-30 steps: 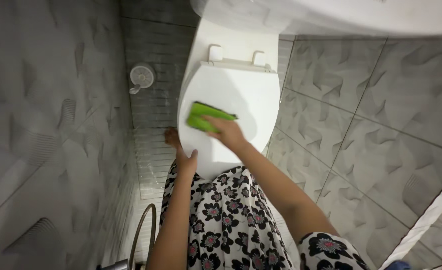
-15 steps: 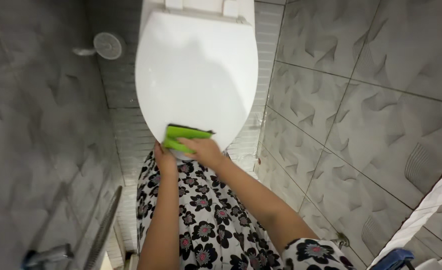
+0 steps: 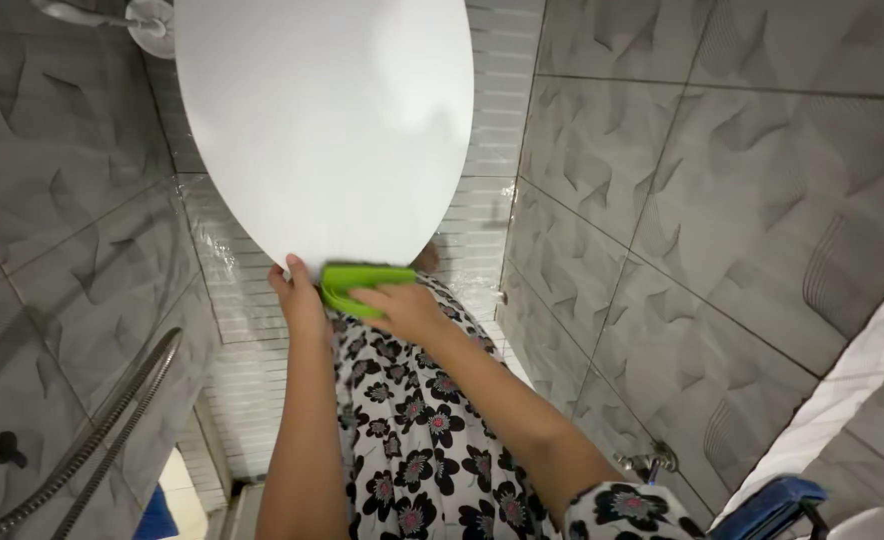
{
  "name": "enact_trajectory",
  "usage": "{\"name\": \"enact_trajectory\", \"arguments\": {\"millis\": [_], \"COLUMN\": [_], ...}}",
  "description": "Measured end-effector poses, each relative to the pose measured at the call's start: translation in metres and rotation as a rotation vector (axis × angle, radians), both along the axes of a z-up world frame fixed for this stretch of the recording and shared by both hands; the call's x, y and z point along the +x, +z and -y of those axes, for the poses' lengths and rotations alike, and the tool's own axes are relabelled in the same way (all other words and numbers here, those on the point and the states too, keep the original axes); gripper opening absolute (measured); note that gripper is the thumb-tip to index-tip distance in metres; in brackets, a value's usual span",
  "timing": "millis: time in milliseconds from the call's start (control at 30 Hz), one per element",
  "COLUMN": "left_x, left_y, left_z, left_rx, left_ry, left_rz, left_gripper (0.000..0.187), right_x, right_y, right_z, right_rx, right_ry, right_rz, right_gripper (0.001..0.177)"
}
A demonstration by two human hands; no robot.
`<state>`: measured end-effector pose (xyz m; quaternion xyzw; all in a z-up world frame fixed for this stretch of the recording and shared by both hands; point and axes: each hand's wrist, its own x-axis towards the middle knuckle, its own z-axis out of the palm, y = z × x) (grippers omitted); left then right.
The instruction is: The person cleans a toilet by first wiping the exterior surfaces, including the seat, lid, and tank, with a green sponge. They then use a white toilet brush to scrub the inside of the bowl thoroughly.
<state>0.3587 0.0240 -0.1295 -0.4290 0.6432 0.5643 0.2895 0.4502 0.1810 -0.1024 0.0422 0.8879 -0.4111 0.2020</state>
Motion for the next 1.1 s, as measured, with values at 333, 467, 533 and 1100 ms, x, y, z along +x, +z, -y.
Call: {"name": "enact_trajectory", "arguments": {"millis": [333,467,533,1100], "left_x": [-0.016,-0.036,-0.05,-0.221], "left_y": [0.21,0.269,0.284,0.33], "left_z": [-0.043,-0.067,-0.079,-0.149], "left_rx": [-0.036,0.029,0.025,-0.121], "left_ry": [-0.201,-0.294,-0.367,-0.549], "left_rz": [-0.493,-0.725,-0.826,-1.078], "left_gripper": [0.084,0.088,0.089,0.062], "right_x": [0.021,-0.021,-0.049,-0.224], "right_y": [0.087,0.147,0.16,0.287], "right_z": [-0.071,-0.072,-0.093,-0.171], "right_rx": [-0.443,-0.673,-0.609,-0.773], "right_ry": [-1.304,-1.094,-1.087,-1.366], "right_rz": [-0.157,-0.245,-0.259,-0.244], "right_gripper": [0.02,0.018,0.018,0.027]}}
